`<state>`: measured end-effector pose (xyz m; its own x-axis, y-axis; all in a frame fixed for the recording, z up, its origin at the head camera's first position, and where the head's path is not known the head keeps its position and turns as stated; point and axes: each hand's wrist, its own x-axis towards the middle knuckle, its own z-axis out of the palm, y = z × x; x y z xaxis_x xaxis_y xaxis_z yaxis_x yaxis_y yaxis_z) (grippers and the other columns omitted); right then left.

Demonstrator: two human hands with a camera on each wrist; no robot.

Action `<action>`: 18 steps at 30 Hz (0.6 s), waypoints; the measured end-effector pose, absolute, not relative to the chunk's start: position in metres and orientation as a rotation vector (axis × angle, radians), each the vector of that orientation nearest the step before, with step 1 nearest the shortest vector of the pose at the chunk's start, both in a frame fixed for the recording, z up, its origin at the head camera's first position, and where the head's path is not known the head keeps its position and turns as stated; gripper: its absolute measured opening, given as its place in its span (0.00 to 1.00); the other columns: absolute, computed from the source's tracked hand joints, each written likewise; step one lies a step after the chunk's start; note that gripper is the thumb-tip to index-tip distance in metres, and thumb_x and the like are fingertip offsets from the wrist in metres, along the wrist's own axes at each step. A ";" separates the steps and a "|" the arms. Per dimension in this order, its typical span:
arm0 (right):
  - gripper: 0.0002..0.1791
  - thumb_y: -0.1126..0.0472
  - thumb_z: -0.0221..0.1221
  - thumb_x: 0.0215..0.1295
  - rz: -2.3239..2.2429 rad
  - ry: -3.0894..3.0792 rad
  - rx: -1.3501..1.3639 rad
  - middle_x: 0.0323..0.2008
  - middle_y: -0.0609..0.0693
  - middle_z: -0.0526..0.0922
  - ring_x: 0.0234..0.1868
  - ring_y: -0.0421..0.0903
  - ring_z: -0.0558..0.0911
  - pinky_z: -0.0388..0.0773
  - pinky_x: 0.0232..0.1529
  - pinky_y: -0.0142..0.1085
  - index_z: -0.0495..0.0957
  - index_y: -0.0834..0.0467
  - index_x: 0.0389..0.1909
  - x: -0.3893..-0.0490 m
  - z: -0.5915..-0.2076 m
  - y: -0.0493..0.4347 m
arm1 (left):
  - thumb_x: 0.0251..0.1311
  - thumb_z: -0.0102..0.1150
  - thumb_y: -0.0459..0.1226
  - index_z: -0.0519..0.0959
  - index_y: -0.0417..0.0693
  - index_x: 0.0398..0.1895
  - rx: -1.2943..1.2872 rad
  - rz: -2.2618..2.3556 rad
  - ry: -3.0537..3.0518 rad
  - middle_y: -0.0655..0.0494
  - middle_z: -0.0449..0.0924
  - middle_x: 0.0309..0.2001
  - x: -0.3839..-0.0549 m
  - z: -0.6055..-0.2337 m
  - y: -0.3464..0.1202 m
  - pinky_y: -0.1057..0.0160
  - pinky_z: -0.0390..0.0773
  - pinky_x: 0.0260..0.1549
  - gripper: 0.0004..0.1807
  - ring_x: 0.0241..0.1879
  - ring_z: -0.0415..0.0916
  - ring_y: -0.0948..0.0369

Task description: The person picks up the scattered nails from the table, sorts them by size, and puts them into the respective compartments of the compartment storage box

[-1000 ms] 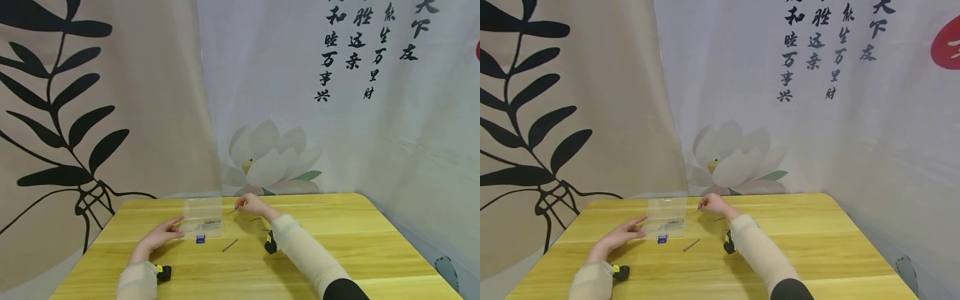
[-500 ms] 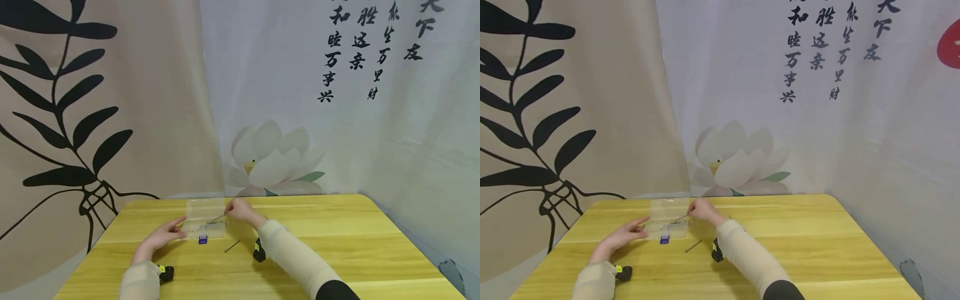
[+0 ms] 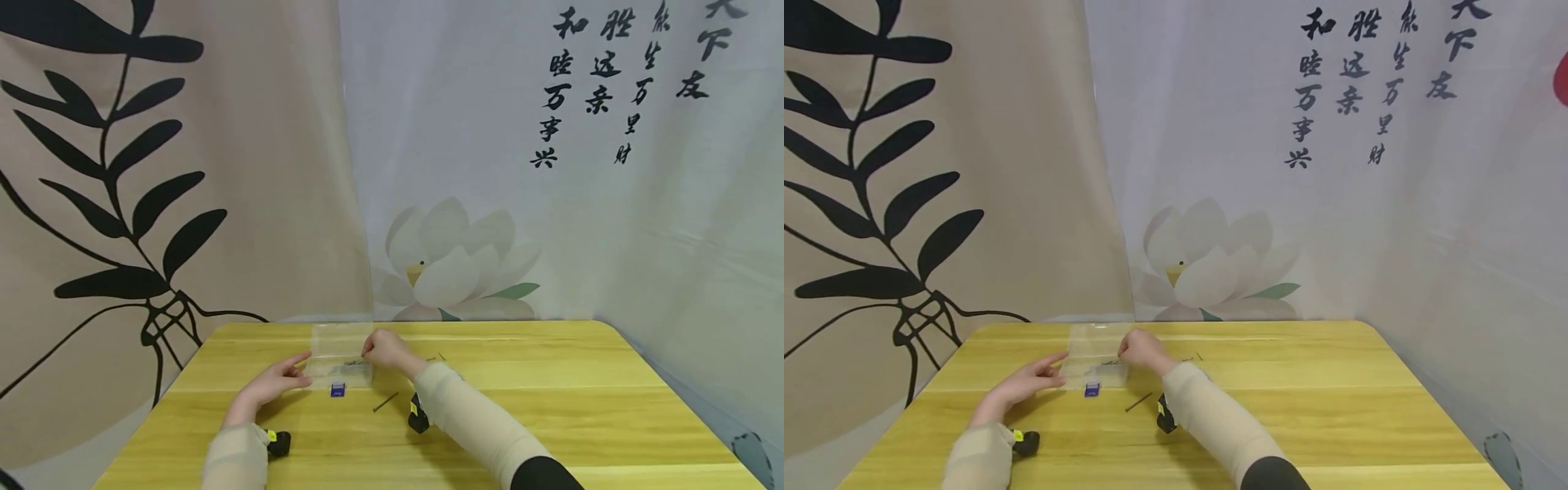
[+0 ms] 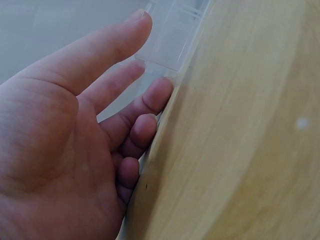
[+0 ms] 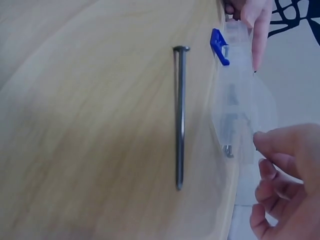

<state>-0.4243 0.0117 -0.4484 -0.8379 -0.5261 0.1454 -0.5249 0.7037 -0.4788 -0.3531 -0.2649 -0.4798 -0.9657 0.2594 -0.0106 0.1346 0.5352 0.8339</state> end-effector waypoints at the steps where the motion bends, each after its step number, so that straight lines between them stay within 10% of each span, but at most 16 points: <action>1: 0.05 0.65 0.63 0.58 -0.817 2.890 -0.893 0.32 0.43 0.85 0.29 0.36 0.77 0.75 0.33 0.32 0.87 0.54 0.30 -0.424 -0.448 0.012 | 0.63 0.63 0.42 0.58 0.40 0.73 0.341 1.415 2.634 0.50 0.73 0.41 -0.353 -0.480 -0.264 0.54 0.67 0.47 0.39 0.43 0.68 0.56; 18: 0.06 0.64 0.62 0.63 -0.965 2.771 -1.065 0.35 0.45 0.84 0.36 0.41 0.77 0.73 0.37 0.36 0.87 0.60 0.35 -0.414 -0.430 0.065 | 0.62 0.63 0.42 0.59 0.39 0.73 0.322 1.403 2.642 0.50 0.73 0.42 -0.355 -0.479 -0.262 0.54 0.67 0.47 0.39 0.43 0.68 0.56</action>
